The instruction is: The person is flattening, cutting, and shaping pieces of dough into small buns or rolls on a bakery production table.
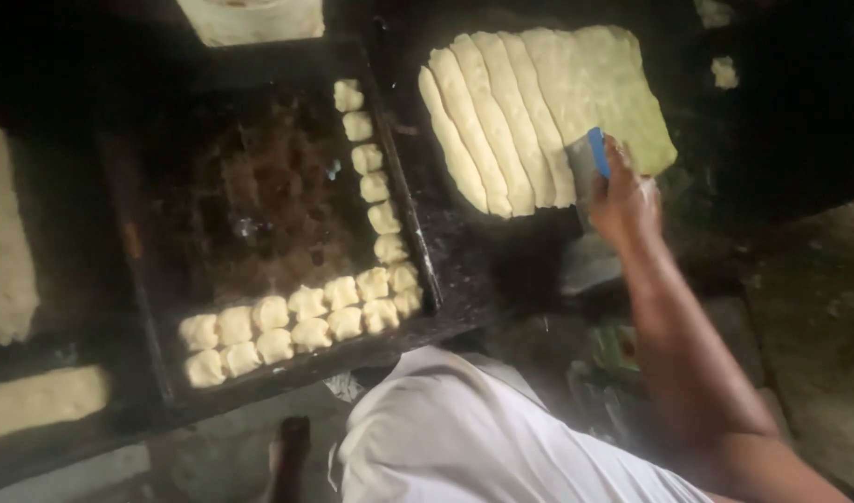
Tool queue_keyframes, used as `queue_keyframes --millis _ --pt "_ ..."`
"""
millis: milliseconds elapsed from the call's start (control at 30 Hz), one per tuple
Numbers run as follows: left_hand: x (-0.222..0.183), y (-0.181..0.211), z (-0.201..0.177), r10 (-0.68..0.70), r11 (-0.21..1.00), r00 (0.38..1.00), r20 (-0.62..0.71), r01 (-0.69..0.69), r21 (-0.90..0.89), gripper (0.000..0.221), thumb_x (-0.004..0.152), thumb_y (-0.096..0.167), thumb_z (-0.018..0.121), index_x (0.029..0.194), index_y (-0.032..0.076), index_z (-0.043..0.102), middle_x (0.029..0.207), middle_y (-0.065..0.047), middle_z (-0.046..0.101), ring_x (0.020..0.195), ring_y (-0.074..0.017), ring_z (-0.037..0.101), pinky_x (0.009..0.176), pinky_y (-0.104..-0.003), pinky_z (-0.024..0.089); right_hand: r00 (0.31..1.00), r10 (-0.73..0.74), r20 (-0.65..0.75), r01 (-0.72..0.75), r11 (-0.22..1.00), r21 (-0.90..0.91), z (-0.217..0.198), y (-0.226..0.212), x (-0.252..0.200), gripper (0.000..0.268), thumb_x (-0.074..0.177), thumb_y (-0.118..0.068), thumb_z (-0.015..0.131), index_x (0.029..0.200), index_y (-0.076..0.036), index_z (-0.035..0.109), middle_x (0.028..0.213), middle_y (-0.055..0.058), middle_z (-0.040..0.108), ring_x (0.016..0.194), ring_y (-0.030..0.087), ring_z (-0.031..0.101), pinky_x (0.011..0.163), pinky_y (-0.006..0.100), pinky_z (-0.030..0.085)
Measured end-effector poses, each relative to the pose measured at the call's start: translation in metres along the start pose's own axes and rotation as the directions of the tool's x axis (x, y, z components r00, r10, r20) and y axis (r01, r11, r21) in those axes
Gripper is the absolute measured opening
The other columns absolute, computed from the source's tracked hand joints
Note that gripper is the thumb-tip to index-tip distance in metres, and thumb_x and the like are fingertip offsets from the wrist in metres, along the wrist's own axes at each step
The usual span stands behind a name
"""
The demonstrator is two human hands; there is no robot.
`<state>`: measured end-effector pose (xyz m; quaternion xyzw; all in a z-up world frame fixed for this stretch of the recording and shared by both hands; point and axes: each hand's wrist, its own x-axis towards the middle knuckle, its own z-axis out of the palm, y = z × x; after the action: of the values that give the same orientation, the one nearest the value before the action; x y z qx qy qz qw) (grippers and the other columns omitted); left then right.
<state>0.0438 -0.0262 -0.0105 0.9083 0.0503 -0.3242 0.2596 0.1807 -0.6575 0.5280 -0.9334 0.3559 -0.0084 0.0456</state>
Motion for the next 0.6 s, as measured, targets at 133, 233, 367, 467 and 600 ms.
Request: queue_keyframes --millis 133,233,367,467,600 --pt "-0.019 0.001 0.000 -0.131 0.991 0.990 0.056 0.132 -0.014 0.043 0.097 0.051 0.055 0.119 0.018 0.070 0.123 -0.013 0.073 0.114 -0.0407 0.067 0.098 -0.051 0.054 0.960 -0.246 -0.135 0.250 0.968 0.013 -0.022 0.020 0.033 0.057 0.101 -0.026 0.061 0.156 -0.015 0.049 0.129 0.024 0.068 0.110 0.040 0.068 0.091 0.048 0.057" --pt "-0.017 0.000 -0.004 -0.127 0.991 0.992 0.017 0.126 0.043 0.039 0.096 0.050 0.057 0.118 0.021 0.070 0.124 -0.011 0.073 0.113 -0.0386 0.069 0.097 -0.049 0.055 0.927 -0.299 -0.226 0.331 0.936 0.121 -0.066 -0.026 0.075 0.055 0.102 -0.018 0.058 0.156 -0.017 0.050 0.133 0.022 0.068 0.111 0.036 0.071 0.089 0.044 0.059" --pt "-0.023 0.005 0.002 -0.019 0.997 0.998 -0.068 0.024 0.078 0.032 0.097 0.045 0.058 0.113 0.021 0.072 0.122 -0.008 0.074 0.109 -0.0345 0.072 0.094 -0.047 0.059 0.879 -0.335 -0.338 0.382 0.921 0.080 -0.060 -0.032 0.160 0.056 0.099 -0.014 0.063 0.154 -0.017 0.054 0.124 0.022 0.071 0.101 0.038 0.073 0.080 0.044 0.060" --pt "-0.018 0.012 0.005 0.126 0.980 0.980 -0.156 -0.098 0.175 0.030 0.094 0.039 0.058 0.114 0.021 0.072 0.119 -0.013 0.073 0.107 -0.0354 0.071 0.092 -0.048 0.057 0.810 -0.430 -0.399 0.478 0.878 0.025 -0.076 -0.051 0.193 0.041 0.103 -0.012 0.064 0.144 -0.009 0.062 0.121 0.023 0.074 0.101 0.037 0.074 0.078 0.046 0.060" --pt "-0.025 0.034 -0.009 0.152 0.866 0.987 0.051 -0.158 0.474 0.029 0.098 0.036 0.049 0.117 0.024 0.067 0.122 -0.013 0.067 0.107 -0.0333 0.069 0.092 -0.046 0.057 0.928 -0.277 -0.249 0.310 0.945 0.102 -0.025 -0.070 0.224 0.035 0.107 -0.014 0.059 0.141 -0.012 0.063 0.116 0.021 0.074 0.099 0.036 0.074 0.073 0.048 0.060"
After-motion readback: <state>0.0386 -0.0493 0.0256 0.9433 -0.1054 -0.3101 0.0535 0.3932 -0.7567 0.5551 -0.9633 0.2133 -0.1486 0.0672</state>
